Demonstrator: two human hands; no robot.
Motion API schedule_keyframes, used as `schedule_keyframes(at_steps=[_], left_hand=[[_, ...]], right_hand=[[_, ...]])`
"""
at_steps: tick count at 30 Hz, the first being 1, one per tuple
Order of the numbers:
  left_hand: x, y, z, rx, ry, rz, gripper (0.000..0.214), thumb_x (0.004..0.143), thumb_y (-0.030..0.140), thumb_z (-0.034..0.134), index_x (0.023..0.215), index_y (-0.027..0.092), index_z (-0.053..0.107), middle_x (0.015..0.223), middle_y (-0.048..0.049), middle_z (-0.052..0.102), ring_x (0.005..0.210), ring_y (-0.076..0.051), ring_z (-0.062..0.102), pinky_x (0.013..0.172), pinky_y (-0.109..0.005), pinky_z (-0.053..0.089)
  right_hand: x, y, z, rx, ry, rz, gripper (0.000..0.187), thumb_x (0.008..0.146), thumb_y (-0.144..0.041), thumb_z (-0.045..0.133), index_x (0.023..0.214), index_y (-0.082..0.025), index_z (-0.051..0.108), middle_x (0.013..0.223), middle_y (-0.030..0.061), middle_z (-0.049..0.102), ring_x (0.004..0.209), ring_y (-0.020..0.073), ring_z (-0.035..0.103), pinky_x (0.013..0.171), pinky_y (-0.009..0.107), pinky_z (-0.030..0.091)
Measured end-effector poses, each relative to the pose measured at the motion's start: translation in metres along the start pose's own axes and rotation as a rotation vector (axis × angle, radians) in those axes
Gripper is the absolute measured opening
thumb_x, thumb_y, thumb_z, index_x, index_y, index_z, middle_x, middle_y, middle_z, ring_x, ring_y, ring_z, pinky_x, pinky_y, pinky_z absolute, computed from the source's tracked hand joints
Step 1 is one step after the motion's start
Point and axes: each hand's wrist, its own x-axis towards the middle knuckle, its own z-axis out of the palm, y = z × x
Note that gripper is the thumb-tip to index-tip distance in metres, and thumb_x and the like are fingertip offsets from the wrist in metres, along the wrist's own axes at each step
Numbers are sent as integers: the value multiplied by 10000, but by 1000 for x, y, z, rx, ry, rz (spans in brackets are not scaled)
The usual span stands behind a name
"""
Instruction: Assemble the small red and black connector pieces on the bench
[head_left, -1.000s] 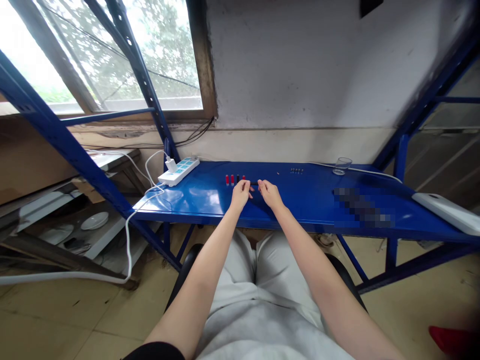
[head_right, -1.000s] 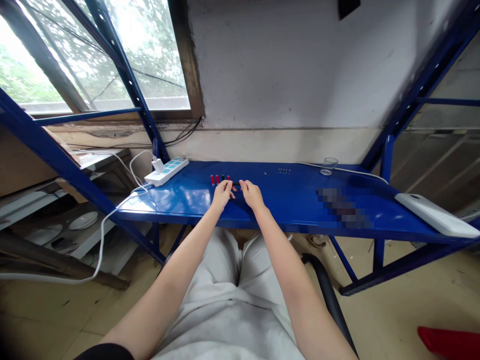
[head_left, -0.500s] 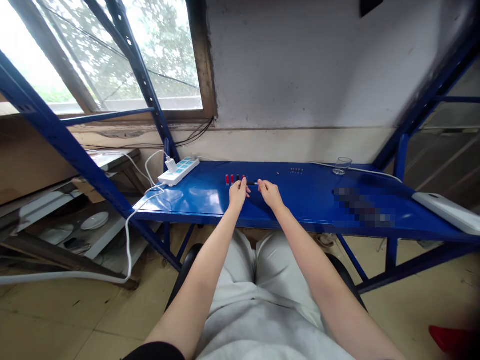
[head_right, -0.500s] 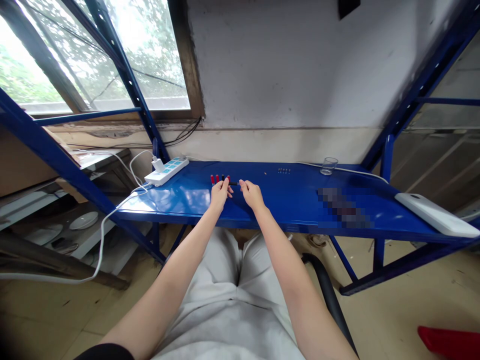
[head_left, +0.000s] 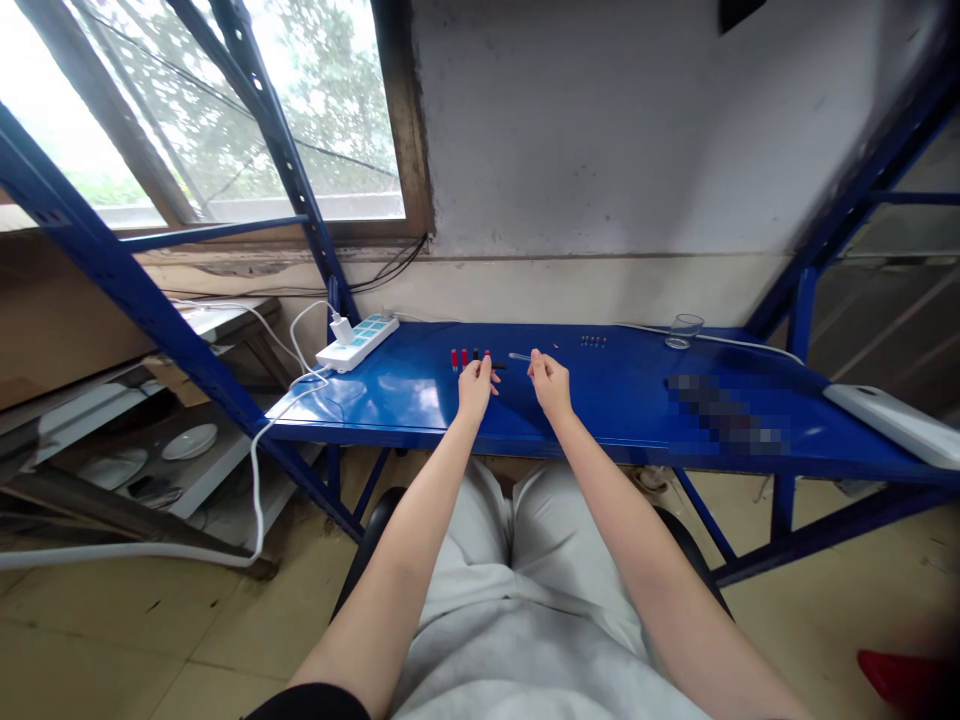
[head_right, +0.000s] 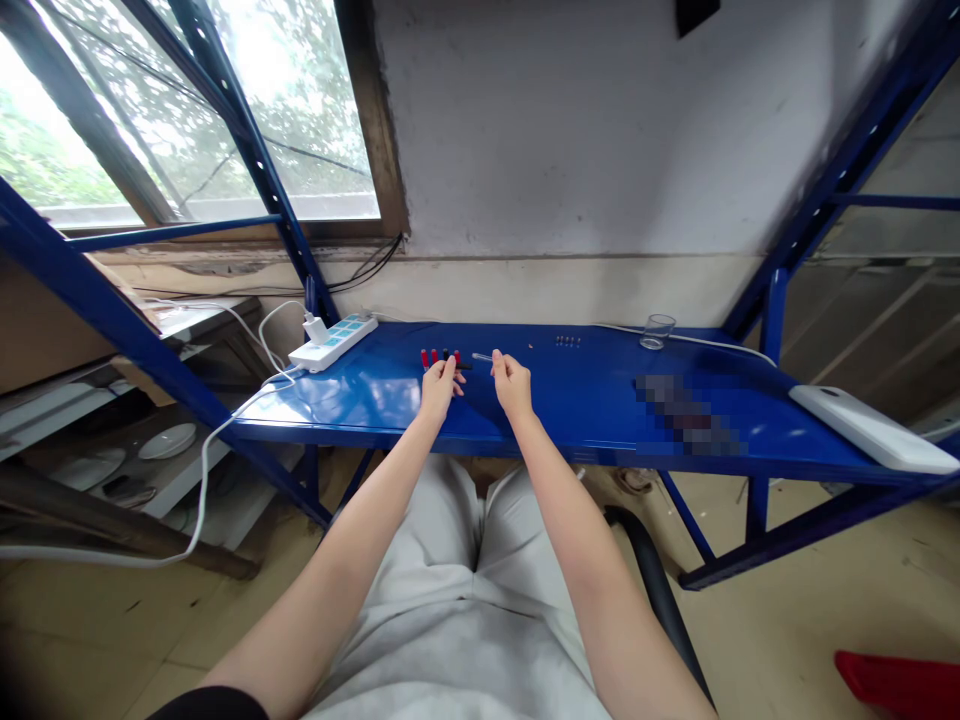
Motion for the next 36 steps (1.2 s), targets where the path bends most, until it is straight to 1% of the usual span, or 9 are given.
schedule_keyframes(at_steps=[2,5,7,9,14,19,24,31,36], left_hand=[[-1,0,1,12,-43,8,389,811,525,458,697,160,526,603,3,589,379,-56,485,429,-192,364],[-1,0,2,20,-123,30,384,783,529,500,705,156,544,581,8,583,375,-58,486,421,-189,357],[0,0,3,13,-134,46,377,769,525,520,710,154,550,567,12,576,373,-60,486,413,-186,351],[0,-1,3,-1,-113,51,364,760,514,538,707,154,549,555,15,569,371,-61,485,409,-185,349],[0,0,2,-5,-96,60,351,754,503,553,698,157,538,540,19,562,372,-60,481,414,-184,361],[0,-1,2,4,-101,58,349,743,502,565,690,159,523,519,26,554,367,-57,471,411,-181,354],[0,-2,2,9,-159,66,345,758,496,545,697,158,512,512,27,559,371,-63,479,417,-179,357],[0,-4,2,39,-177,62,330,777,476,530,684,162,498,510,29,560,373,-66,486,427,-185,362],[1,-5,2,58,-197,58,331,787,468,520,668,159,506,504,29,543,367,-62,475,418,-184,351]], right_hand=[[2,1,1,5,-6,-31,441,864,-547,352,664,-193,522,563,-7,475,520,115,434,532,247,357],[4,3,5,-10,-80,-126,387,834,-533,424,771,-186,583,748,38,560,639,135,496,602,262,402],[5,6,7,-30,-156,-144,361,816,-518,459,801,-186,600,821,56,571,672,141,509,620,270,419],[5,8,8,-51,-222,-123,335,805,-497,479,814,-187,607,840,61,572,678,143,514,623,275,427],[5,15,10,-73,-283,-97,259,793,-427,505,823,-191,607,847,55,569,703,148,530,647,287,435],[5,18,11,-60,-319,-100,243,767,-414,529,794,-183,602,803,45,560,677,142,522,649,292,433],[4,17,11,7,-358,9,260,753,-415,528,809,-168,589,706,33,593,622,142,528,617,289,431],[5,15,12,40,-353,47,267,738,-426,537,802,-170,584,732,46,625,648,147,558,624,288,450],[5,17,12,47,-350,61,282,721,-448,554,774,-172,567,711,40,616,616,138,546,603,282,444]])
